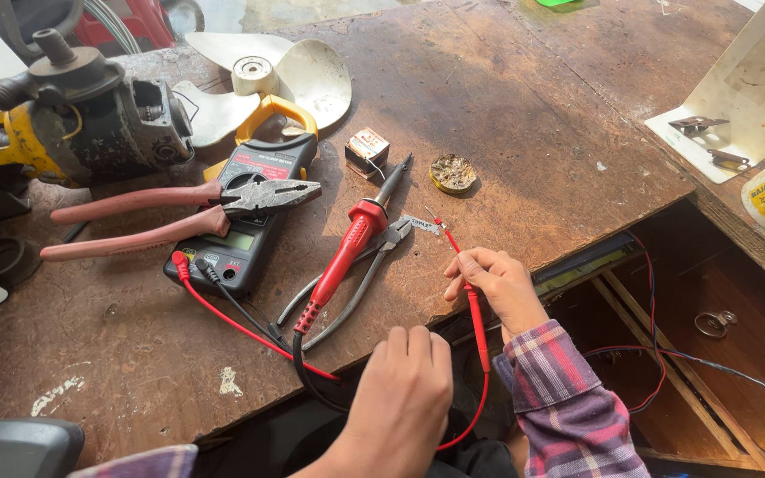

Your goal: The person solders a red wire to a small electrical component on a workbench. They hold the wire and component with pliers, apply a soldering iron to the joint, and touch the connection with multimeter probes to test it.

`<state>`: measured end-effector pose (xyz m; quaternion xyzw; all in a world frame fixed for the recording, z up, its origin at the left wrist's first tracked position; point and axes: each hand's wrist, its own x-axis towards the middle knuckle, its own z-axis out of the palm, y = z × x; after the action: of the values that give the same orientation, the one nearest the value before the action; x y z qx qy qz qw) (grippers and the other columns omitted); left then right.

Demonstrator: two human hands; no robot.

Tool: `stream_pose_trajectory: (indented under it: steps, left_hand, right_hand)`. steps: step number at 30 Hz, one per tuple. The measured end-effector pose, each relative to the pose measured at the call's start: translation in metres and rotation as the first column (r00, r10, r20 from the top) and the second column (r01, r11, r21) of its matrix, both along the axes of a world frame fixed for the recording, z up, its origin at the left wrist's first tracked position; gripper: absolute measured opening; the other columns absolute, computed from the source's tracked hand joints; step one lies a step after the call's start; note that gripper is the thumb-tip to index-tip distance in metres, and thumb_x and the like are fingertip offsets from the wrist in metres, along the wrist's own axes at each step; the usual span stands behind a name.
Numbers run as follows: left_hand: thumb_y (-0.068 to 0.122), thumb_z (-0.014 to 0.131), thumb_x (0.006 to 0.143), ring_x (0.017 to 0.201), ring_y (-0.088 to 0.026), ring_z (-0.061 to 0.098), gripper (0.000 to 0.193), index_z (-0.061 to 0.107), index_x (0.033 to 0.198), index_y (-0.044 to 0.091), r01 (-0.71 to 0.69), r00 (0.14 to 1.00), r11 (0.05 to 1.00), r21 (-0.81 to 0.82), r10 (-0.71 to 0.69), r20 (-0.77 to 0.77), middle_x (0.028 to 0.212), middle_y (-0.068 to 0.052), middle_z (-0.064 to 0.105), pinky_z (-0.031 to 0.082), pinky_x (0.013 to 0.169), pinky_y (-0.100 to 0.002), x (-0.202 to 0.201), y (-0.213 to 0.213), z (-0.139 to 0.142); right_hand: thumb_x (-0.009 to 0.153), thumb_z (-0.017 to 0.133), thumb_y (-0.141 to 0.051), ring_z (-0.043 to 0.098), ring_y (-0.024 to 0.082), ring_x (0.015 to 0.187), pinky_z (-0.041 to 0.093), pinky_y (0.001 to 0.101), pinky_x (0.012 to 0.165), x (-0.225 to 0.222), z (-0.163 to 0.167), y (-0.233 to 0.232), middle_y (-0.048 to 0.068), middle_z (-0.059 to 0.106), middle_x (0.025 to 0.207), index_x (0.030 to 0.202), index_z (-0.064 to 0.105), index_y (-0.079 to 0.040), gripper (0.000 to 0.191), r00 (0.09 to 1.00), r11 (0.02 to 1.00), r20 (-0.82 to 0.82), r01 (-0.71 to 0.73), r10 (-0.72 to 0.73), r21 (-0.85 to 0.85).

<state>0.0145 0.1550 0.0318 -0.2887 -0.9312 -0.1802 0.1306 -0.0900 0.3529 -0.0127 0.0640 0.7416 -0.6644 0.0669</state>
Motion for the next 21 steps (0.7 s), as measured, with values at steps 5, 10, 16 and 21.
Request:
stream_pose_trajectory:
  steps: [5, 10, 16, 21]
  left_hand:
    - [0.026, 0.064, 0.097, 0.087, -0.041, 0.064, 0.030, 0.056, 0.097, -0.004, -0.132, 0.908, 0.904, 0.407, -0.054, 0.415, 0.092, -0.023, 0.061, 0.052, 0.074, -0.049, -0.012, 0.031, -0.013]
    - [0.022, 0.062, 0.098, 0.087, -0.046, 0.066, 0.026, 0.056, 0.095, -0.003, -0.217, 0.838, 0.845, 0.489, -0.096, 0.538, 0.087, -0.027, 0.066, 0.051, 0.075, -0.056, -0.026, 0.047, -0.005]
    - [0.005, 0.059, 0.091, 0.090, -0.050, 0.064, 0.011, 0.057, 0.096, -0.004, -0.162, 0.940, 0.729, 0.665, -0.092, 0.329, 0.089, -0.029, 0.066, 0.049, 0.078, -0.058, -0.052, 0.044, 0.005]
    - [0.004, 0.059, 0.093, 0.092, -0.048, 0.064, 0.009, 0.058, 0.094, -0.004, -0.199, 0.959, 0.679, 0.707, -0.014, 0.283, 0.093, -0.028, 0.065, 0.049, 0.076, -0.055, -0.076, 0.036, 0.019]
  right_hand:
    - [0.102, 0.057, -0.031, 0.057, 0.008, 0.064, 0.045, 0.0248, 0.063, 0.001, 0.011, -0.001, 0.016, 0.077, 0.090, 0.098, 0.068, -0.003, 0.031, 0.997, 0.985, 0.073, -0.005, 0.018, -0.172]
    - [0.100, 0.057, -0.035, 0.052, 0.008, 0.060, 0.041, 0.0262, 0.057, 0.005, 0.026, -0.004, 0.017, 0.077, 0.094, 0.101, 0.067, -0.005, 0.032, 0.997, 0.968, 0.075, 0.006, 0.013, -0.250]
    - [0.097, 0.053, -0.048, 0.068, 0.007, 0.086, 0.053, 0.0235, 0.081, 0.010, 0.026, -0.001, 0.012, 0.078, 0.106, 0.116, 0.067, -0.005, 0.049, 1.000, 0.964, -0.003, -0.016, 0.016, -0.266]
    - [0.097, 0.065, -0.036, 0.061, 0.009, 0.092, 0.045, 0.0293, 0.083, 0.007, -0.013, 0.017, 0.004, 0.067, 0.107, 0.129, 0.071, -0.005, 0.045, 0.994, 0.979, -0.032, -0.109, 0.105, -0.175]
